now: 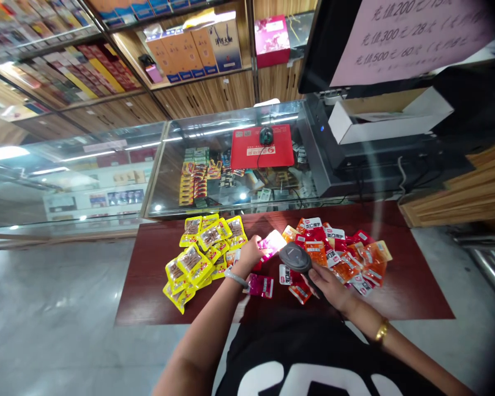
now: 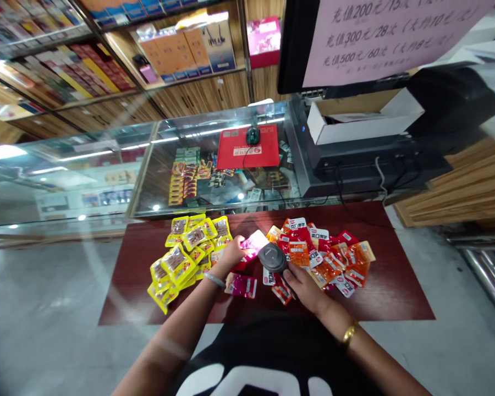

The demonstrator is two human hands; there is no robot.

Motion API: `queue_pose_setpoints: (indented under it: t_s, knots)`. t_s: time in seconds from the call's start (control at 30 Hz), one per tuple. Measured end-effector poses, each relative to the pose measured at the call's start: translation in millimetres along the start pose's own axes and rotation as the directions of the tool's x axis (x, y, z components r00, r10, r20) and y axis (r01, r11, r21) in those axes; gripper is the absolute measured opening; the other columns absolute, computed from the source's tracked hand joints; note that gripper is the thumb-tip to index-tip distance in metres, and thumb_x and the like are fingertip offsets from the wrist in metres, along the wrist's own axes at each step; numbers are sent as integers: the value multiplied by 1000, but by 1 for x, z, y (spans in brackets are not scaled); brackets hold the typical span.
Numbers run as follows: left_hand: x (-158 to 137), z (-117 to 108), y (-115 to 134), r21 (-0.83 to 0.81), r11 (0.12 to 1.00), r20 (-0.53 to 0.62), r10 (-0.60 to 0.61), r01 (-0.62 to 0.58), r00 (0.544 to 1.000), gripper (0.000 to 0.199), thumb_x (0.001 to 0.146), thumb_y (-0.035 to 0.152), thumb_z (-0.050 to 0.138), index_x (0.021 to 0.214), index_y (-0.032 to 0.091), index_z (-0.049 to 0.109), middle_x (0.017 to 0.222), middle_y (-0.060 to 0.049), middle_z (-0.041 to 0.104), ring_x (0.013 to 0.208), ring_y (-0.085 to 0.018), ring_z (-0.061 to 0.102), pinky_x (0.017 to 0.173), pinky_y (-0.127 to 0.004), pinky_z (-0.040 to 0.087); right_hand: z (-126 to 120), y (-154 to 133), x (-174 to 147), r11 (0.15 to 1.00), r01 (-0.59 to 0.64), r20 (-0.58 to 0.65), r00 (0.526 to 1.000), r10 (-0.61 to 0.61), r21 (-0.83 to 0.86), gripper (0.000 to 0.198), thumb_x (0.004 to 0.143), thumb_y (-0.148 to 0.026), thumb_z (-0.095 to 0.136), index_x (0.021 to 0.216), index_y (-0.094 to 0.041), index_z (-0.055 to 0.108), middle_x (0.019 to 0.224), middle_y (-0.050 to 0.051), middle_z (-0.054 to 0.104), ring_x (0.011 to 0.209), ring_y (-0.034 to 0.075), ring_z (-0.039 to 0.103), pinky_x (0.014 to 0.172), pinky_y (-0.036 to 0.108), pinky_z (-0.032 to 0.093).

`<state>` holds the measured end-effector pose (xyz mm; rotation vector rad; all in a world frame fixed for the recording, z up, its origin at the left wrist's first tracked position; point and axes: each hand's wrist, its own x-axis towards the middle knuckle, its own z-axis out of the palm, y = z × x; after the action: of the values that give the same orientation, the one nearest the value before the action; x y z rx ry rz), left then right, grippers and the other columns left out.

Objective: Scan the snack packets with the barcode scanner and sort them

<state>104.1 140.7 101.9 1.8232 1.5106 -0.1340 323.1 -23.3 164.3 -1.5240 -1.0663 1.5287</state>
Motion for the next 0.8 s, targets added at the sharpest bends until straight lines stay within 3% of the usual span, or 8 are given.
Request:
queue_pose_setpoints:
  t_s: [0.2,0.3,0.37,0.43,0.53,0.6,0.7,0.8]
  knots:
    - [-10,8,-2,-94,995,-34,12,-15,999,44,72,32,73,112,14,63,103,-12,73,93,-25,68,77,-28,47,2,7,-16,998,-67,-8,998,67,17,51,92,-67,48,101,-20,65,67,1,60,54,17,52,52,29,44]
    - [-16,20,12,-279,946,31,182,-166,983,35,74,29,71,106,15,68,99,-9,74,89,-22,67,76,-27,48,4,10,-24,995,-98,27,995,97,34,54,91,-69,46,107,-20,64,64,-1,56,50,15,49,49,27,41]
    - [-22,28,20,-391,876,86,340,-283,936,31,75,28,70,104,16,70,96,-7,74,87,-20,67,78,-27,49,5,13,-28,992,-117,42,992,115,45,55,90,-69,47,111,-21,63,66,-1,56,49,15,49,48,27,41]
    - [-30,33,18,-399,860,112,390,-318,914,32,76,30,70,105,18,71,96,-7,74,86,-21,67,80,-28,50,7,17,-32,992,-114,45,993,112,45,53,90,-68,49,111,-21,63,69,-1,57,51,15,51,49,27,42]
    - [-45,29,-5,-155,962,49,234,-224,971,35,75,32,71,108,19,70,101,-8,73,93,-24,66,85,-33,49,9,23,-35,995,-98,63,993,96,29,50,92,-66,48,105,-20,64,67,-1,55,52,14,50,49,26,42]
    - [-56,21,-27,90,991,-101,104,-95,989,41,75,30,72,114,18,67,109,-12,70,104,-28,63,94,-37,45,11,25,-37,996,-89,79,993,87,18,50,93,-66,46,102,-20,63,65,-2,53,50,14,48,48,26,41]
    - [-65,10,-55,287,950,-322,-28,125,946,55,77,31,71,128,14,57,124,-18,63,118,-32,55,101,-41,39,13,28,-40,998,-62,90,994,62,-3,51,93,-66,45,101,-19,64,65,-1,55,51,14,48,47,25,40]
    - [-62,8,-68,295,924,-341,-136,243,930,52,79,38,70,124,15,58,123,-16,63,118,-33,54,97,-40,40,14,30,-43,999,-32,72,997,35,-36,51,93,-65,46,104,-19,66,70,1,60,53,15,51,49,25,43]
